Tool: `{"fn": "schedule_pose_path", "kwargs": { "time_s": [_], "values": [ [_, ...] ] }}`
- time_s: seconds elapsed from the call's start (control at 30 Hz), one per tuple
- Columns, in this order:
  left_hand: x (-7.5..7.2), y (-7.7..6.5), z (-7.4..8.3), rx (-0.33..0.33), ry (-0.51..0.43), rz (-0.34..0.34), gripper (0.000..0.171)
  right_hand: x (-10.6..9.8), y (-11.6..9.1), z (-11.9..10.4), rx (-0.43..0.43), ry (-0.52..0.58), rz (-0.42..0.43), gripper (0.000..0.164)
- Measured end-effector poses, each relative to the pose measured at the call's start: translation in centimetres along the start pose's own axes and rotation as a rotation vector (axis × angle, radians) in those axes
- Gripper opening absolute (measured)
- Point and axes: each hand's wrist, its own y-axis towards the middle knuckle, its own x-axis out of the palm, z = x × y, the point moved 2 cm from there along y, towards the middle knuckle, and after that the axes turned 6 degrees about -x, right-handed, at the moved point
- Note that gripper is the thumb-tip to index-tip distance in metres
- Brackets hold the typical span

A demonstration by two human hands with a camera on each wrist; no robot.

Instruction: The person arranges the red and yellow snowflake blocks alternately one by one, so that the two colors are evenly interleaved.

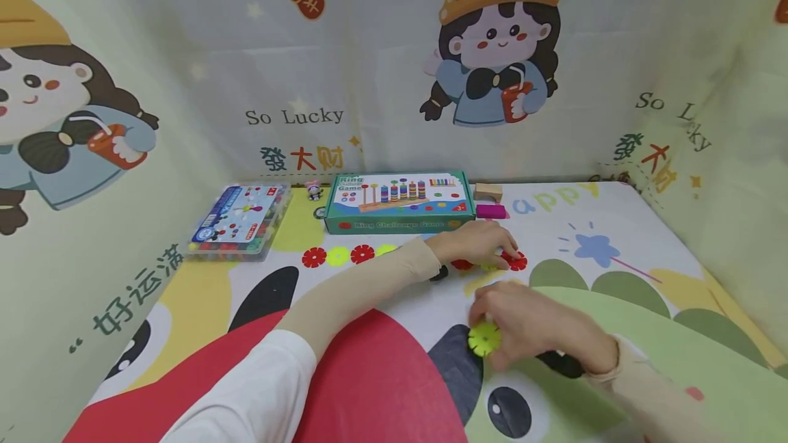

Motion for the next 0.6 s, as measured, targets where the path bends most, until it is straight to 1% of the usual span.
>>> {"fn": "schedule_pose_path", "kwargs": {
  "time_s": [0.1,0.17,0.23,0.3,0.33,0.4,0.5,0.6],
  "values": [
    [0.0,0.0,0.2,0.008,0.002,0.0,0.035,-2.0,-2.1,4.8,0.111,-0.001,0.04,0.033],
    [0.0,0.0,0.2,0.008,0.005,-0.004,0.035,-3.0,-3.3,7.9,0.23,0.004,0.042,0.033],
    [0.0,0.1,0.2,0.005,0.009,-0.015,0.035,-3.7,-4.1,10.6,0.342,-0.013,0.052,0.034],
    [0.0,0.1,0.2,0.001,0.015,-0.018,0.035,-3.9,-4.5,12.6,0.414,-0.046,0.065,0.035],
    [-0.1,0.2,0.1,-0.002,0.015,-0.018,0.035,-3.9,-4.6,13.4,0.443,-0.066,0.063,0.036],
    [0.0,0.2,0.1,-0.004,0.015,-0.019,0.035,-3.6,-4.5,14.5,0.475,-0.098,0.068,0.037],
    [0.0,0.2,0.1,-0.003,0.006,-0.022,0.035,-3.2,-4.5,15.3,0.48,-0.133,0.059,0.04],
    [-0.1,0.2,0.1,-0.004,-0.003,-0.025,0.036,-3.1,-4.5,15.5,0.47,-0.138,0.06,0.043]
  ]
}}
